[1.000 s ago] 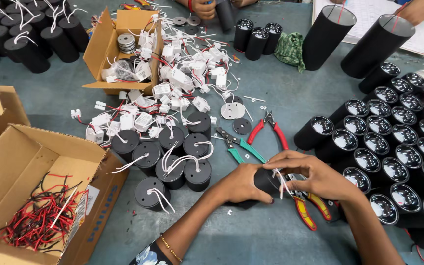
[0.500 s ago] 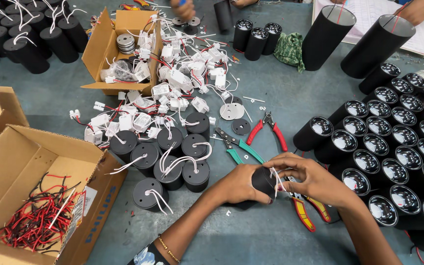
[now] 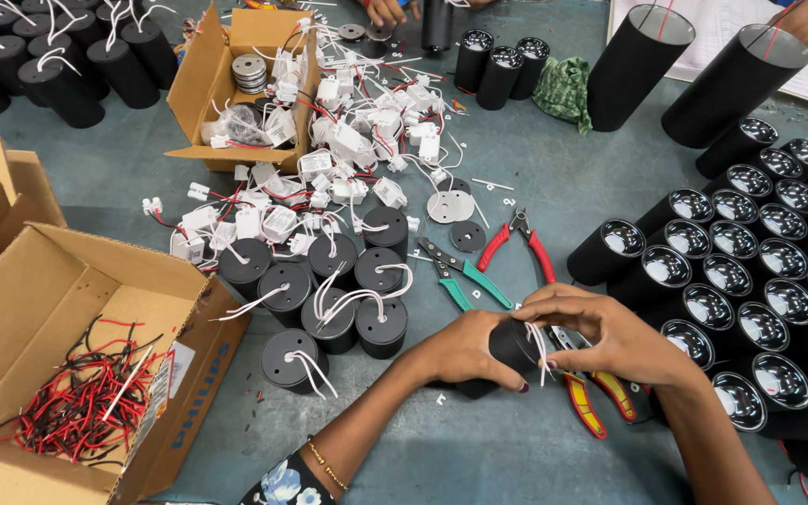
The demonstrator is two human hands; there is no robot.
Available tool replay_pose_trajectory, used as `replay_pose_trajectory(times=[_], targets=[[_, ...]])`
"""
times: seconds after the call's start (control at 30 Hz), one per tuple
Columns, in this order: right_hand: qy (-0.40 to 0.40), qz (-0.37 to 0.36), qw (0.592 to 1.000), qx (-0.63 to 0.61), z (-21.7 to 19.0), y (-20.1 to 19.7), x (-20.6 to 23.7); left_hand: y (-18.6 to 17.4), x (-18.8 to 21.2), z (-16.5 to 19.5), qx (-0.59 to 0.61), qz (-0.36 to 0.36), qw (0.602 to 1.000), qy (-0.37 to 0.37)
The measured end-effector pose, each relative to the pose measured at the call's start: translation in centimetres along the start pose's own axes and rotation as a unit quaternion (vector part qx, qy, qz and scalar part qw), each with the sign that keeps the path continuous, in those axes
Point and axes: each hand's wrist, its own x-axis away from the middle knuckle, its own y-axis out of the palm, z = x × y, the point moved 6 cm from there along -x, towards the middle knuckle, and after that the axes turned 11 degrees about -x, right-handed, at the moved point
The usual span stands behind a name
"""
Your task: The person threads white wires through the hole in a black cylindrical lamp housing cap and attaches a white LED driver component to it, working through multiple housings one at a time on the workbench. They occasionally use pliers and place finished caps with the growing stack of assembled housings.
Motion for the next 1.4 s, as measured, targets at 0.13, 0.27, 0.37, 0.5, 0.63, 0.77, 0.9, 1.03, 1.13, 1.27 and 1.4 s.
replay_pose_trajectory(times=[0.13,0.27,0.37,0.5,0.63,0.77,0.9,1.03,1.13,1.27,1.4], targets=[[-0.004,-0.004,1.0,-0.002,-0.2,0.3,0.1,0.2,0.1,0.1,0.018,-0.02,1.0,0.005],[-0.019,0.003,0.999,0.034,-0.6,0.4,0.7,0.5,0.0,-0.2,0.059,-0.063,0.996,-0.003],[-0.006,0.023,0.997,0.068,-0.4,0.1,0.8,0.3,0.1,-0.2,0.056,-0.059,0.997,0.002],[-0.041,0.032,0.999,0.004,-0.2,-0.2,0.6,0.2,0.0,-0.1,0.044,-0.019,0.999,0.011],[-0.001,0.063,0.997,-0.035,0.8,-0.5,0.3,-0.9,-0.5,-0.6,-0.035,0.05,0.998,0.004],[-0.046,0.048,0.997,-0.048,0.2,0.3,-0.1,-1.2,-0.4,-1.1,-0.042,0.043,0.998,-0.008],[-0.016,0.035,0.998,-0.058,-0.4,0.8,-0.2,-0.7,-0.3,-1.0,-0.033,0.025,0.999,0.003],[0.047,0.049,0.997,0.026,-0.4,0.7,0.0,-0.5,-0.3,-1.0,-0.057,0.017,0.998,0.007],[0.027,0.039,0.997,0.063,-0.7,0.7,0.0,-0.4,-0.3,-0.8,-0.052,0.015,0.998,0.017],[0.019,0.04,0.998,-0.038,-0.6,0.8,-0.4,-0.5,-0.3,-1.0,-0.059,0.013,0.998,0.008],[0.025,0.046,0.999,0.002,0.0,0.9,-0.4,-0.5,-0.3,-1.3,-0.06,0.023,0.998,0.02]])
